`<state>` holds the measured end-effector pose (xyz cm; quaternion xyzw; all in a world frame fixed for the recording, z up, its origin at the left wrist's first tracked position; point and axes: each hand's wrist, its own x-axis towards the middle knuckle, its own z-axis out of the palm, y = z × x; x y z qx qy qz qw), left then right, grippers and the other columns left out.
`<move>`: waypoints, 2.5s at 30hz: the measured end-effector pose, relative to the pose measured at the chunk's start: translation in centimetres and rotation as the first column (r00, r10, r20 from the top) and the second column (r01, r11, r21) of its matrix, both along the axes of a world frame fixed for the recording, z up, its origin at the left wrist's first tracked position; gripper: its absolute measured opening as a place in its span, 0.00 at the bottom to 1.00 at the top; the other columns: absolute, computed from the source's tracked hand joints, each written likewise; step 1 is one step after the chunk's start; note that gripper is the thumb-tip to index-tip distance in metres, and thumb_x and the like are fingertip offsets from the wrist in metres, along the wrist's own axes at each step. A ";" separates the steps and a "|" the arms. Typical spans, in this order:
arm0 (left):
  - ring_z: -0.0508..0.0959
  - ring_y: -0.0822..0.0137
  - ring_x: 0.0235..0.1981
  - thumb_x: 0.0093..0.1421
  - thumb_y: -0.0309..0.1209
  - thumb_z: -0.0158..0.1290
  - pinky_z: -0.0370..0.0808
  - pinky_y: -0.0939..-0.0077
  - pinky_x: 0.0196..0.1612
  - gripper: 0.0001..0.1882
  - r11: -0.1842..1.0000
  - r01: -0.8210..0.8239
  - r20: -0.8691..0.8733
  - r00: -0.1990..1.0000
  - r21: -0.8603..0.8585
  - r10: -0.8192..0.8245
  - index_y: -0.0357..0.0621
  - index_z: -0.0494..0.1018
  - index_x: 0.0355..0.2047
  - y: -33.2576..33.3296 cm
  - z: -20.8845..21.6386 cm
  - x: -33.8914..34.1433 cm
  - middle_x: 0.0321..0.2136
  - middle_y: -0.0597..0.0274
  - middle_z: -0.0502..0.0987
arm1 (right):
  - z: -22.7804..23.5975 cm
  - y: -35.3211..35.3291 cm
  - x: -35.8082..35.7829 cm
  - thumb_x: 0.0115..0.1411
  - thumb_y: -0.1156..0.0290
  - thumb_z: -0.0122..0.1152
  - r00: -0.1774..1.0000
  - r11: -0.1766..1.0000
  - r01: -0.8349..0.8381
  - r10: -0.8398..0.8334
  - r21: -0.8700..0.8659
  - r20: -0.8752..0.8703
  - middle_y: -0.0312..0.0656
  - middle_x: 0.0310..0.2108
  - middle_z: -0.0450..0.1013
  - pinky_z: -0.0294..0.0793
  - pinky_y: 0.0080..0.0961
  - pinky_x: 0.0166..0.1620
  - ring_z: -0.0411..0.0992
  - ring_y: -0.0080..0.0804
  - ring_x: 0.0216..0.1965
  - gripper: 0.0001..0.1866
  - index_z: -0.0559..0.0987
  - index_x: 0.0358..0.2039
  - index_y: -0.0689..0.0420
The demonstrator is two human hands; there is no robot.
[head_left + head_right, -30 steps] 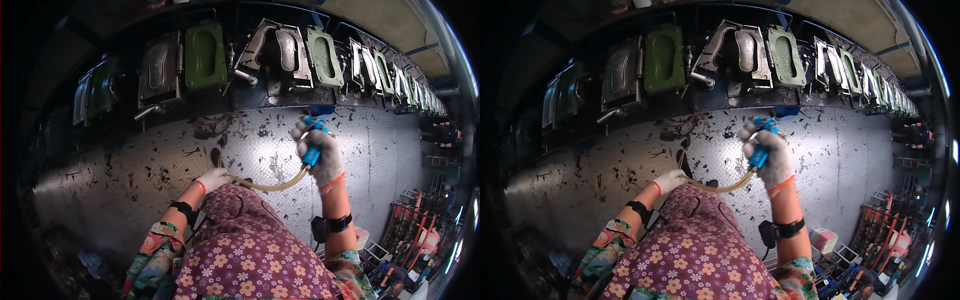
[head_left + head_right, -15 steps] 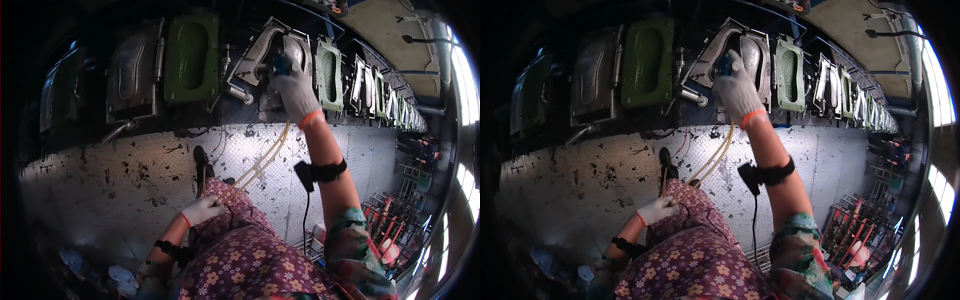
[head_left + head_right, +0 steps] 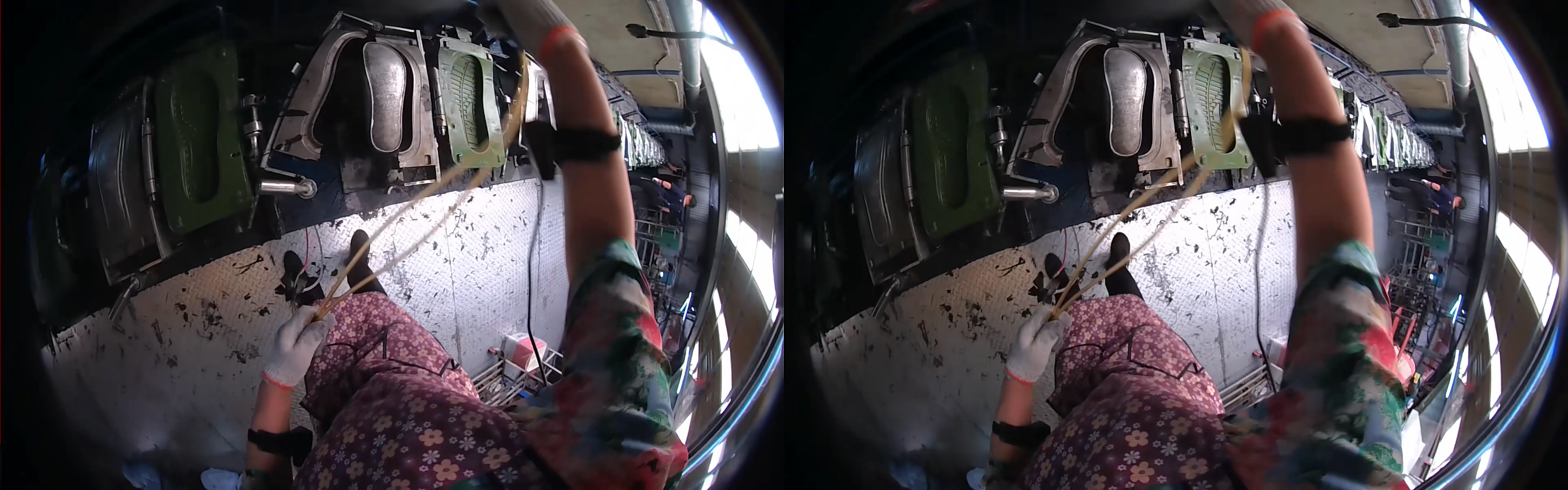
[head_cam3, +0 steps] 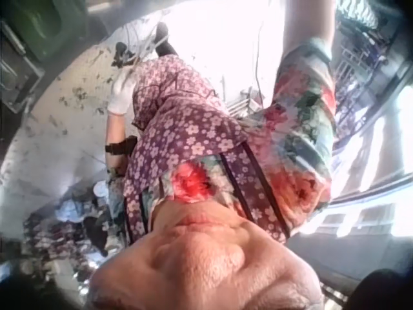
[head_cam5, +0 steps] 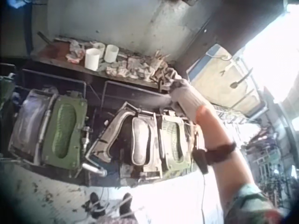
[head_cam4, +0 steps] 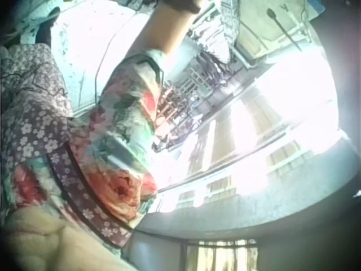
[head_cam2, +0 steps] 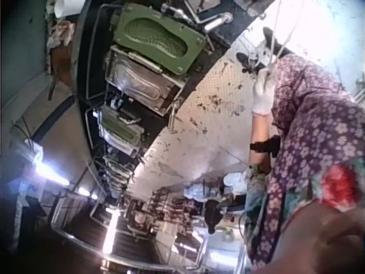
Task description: Spraying a coating or release agent into shoe sole molds on a conveyor system in a factory.
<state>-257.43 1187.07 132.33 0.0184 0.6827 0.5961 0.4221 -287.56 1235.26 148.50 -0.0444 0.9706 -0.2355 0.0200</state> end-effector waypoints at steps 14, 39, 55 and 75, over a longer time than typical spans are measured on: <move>0.65 0.82 0.27 0.65 0.33 0.58 0.61 0.83 0.30 0.08 0.923 -0.362 0.198 0.903 -0.129 0.382 0.43 0.78 0.40 1.0 -0.7 1.8 0.27 0.77 0.69 | -8.4 -5.3 17.1 0.57 0.81 0.54 0.985 0.941 0.006 0.052 -0.340 0.162 0.47 0.39 0.77 0.81 0.23 0.35 0.80 0.31 0.34 0.31 0.70 0.64 0.51; 0.76 0.71 0.37 0.58 0.22 0.49 0.73 0.76 0.43 0.18 0.947 -0.322 0.276 0.910 0.005 0.308 0.33 0.77 0.48 16.9 -3.0 4.1 0.37 0.62 0.79 | -6.7 10.5 15.1 0.60 0.78 0.56 0.858 0.487 0.510 -0.220 -0.710 0.465 0.41 0.32 0.75 0.72 0.23 0.22 0.73 0.26 0.22 0.32 0.65 0.66 0.57; 0.78 0.54 0.56 0.64 0.35 0.54 0.73 0.64 0.60 0.19 0.798 -0.420 -0.812 0.565 -0.433 -0.143 0.46 0.76 0.55 32.2 -0.6 -19.7 0.55 0.52 0.78 | -11.8 13.9 33.9 0.55 0.73 0.66 0.774 -0.644 0.615 0.381 -0.455 0.507 0.52 0.59 0.70 0.82 0.20 0.25 0.78 0.47 0.51 0.41 0.62 0.69 0.55; 0.82 0.58 0.47 0.58 0.34 0.56 0.77 0.66 0.50 0.26 0.516 0.809 -0.124 0.503 -0.281 -0.855 0.40 0.74 0.57 49.5 -0.1 -4.2 0.43 0.49 0.81 | -8.2 22.8 34.6 0.55 0.78 0.58 0.712 -0.320 0.695 0.178 -0.644 0.680 0.52 0.56 0.71 0.80 0.21 0.25 0.79 0.33 0.34 0.47 0.52 0.75 0.51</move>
